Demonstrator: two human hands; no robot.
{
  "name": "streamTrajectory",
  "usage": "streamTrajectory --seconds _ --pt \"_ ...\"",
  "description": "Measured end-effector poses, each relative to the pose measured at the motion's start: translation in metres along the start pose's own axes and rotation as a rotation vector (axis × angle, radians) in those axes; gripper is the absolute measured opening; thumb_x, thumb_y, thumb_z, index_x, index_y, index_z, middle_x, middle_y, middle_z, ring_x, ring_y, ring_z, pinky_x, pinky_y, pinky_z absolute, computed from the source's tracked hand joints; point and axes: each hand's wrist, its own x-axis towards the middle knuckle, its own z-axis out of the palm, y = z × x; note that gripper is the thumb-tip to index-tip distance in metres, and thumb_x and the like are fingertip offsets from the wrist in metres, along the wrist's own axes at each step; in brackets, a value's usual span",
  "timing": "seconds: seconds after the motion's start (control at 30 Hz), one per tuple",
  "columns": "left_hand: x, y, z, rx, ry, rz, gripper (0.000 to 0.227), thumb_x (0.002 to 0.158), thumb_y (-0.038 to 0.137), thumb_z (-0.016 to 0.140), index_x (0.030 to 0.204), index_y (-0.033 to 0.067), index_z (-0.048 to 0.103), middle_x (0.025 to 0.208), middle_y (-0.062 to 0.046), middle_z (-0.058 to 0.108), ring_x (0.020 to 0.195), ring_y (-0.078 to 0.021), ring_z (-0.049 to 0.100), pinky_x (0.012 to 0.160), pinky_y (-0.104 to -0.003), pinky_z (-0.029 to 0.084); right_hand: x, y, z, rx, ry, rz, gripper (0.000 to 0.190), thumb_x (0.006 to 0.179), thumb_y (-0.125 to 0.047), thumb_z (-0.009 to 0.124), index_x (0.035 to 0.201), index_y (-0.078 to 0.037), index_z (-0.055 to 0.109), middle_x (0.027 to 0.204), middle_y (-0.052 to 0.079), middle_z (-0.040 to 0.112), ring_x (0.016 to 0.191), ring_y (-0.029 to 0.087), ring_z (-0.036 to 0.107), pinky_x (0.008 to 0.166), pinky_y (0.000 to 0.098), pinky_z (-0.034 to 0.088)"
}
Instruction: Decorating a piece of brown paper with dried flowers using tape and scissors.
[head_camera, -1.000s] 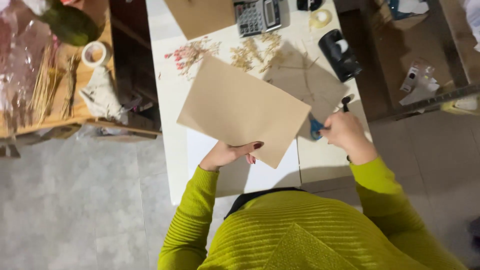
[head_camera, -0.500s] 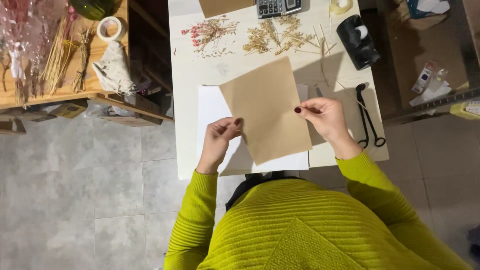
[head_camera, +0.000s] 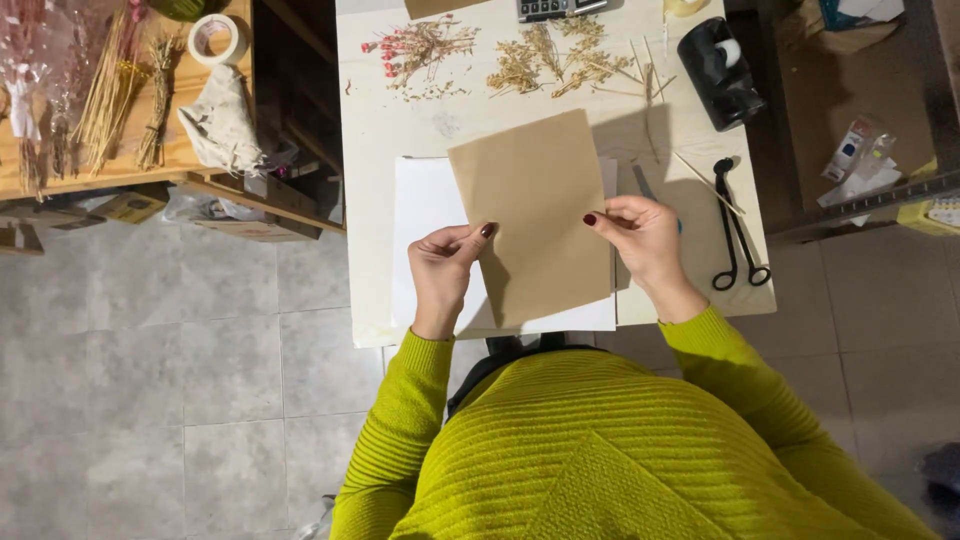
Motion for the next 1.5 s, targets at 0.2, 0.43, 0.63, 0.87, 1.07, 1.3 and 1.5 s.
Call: streamTrajectory --seconds 0.2,0.43,0.63,0.87,1.07,1.3,1.5 --pt "0.0 -0.005 0.006 0.008 -0.025 0.047 0.008 0.088 -0.002 0.081 0.091 -0.0071 0.076 0.087 -0.01 0.078 0.078 -0.0116 0.071 0.075 -0.026 0.058 0.002 -0.001 0.002 0.028 0.061 -0.02 0.03 0.09 0.0 0.079 0.117 0.004 0.069 0.108 0.011 0.076 0.095 0.011 0.072 0.086 0.0239 0.06" --pt "-0.009 0.008 0.019 -0.039 -0.125 -0.042 0.019 0.096 0.011 0.072 0.107 -0.004 0.076 0.096 -0.01 0.077 0.082 -0.0114 0.072 0.076 -0.03 0.064 -0.011 -0.053 0.036 -0.491 0.154 -0.467 0.039 0.087 -0.007 0.081 0.123 0.0 0.068 0.129 0.014 0.069 0.115 0.024 0.07 0.101 0.0335 0.059" --pt "-0.014 -0.01 0.032 -0.132 -0.178 -0.008 0.02 0.097 0.006 0.071 0.113 -0.006 0.074 0.101 -0.014 0.078 0.088 -0.0156 0.074 0.082 -0.033 0.065 -0.036 -0.1 0.075 -0.474 -0.033 -0.569 0.044 0.087 -0.007 0.083 0.129 -0.002 0.069 0.138 0.017 0.066 0.128 0.03 0.066 0.111 0.0383 0.053" --pt "-0.007 -0.016 0.039 -0.178 -0.207 0.044 0.021 0.097 0.0 0.07 0.117 -0.0076 0.073 0.107 -0.015 0.077 0.094 -0.0175 0.075 0.087 -0.033 0.064 -0.036 -0.09 0.074 -0.223 -0.111 -0.412 0.045 0.092 -0.001 0.078 0.134 0.002 0.064 0.137 0.019 0.066 0.119 0.024 0.072 0.102 0.0353 0.062" --pt "-0.016 0.011 0.061 -0.183 -0.077 0.11 0.039 0.095 -0.004 0.067 0.131 0.0034 0.055 0.105 -0.015 0.074 0.094 -0.0138 0.071 0.082 -0.026 0.058 -0.037 -0.084 0.076 -0.12 -0.12 -0.347 0.047 0.093 0.001 0.077 0.137 0.007 0.06 0.132 0.02 0.069 0.117 0.025 0.072 0.101 0.0367 0.063" --pt "-0.014 0.012 0.055 -0.021 -0.215 0.233 0.023 0.103 -0.002 0.063 0.126 -0.0046 0.065 0.13 -0.013 0.067 0.119 -0.0168 0.067 0.101 -0.031 0.057 -0.037 -0.089 0.078 -0.255 -0.087 -0.42 0.048 0.093 -0.002 0.078 0.136 0.007 0.06 0.134 0.02 0.068 0.115 0.027 0.074 0.1 0.0355 0.063" --pt "-0.011 0.009 0.053 -0.121 -0.195 0.054 0.029 0.098 -0.001 0.069 0.127 -0.0043 0.07 0.12 -0.013 0.074 0.108 -0.0162 0.07 0.096 -0.031 0.059 -0.038 -0.091 0.078 -0.361 -0.089 -0.491 0.05 0.09 -0.006 0.082 0.134 0.007 0.061 0.136 0.021 0.066 0.118 0.029 0.072 0.101 0.0368 0.062"
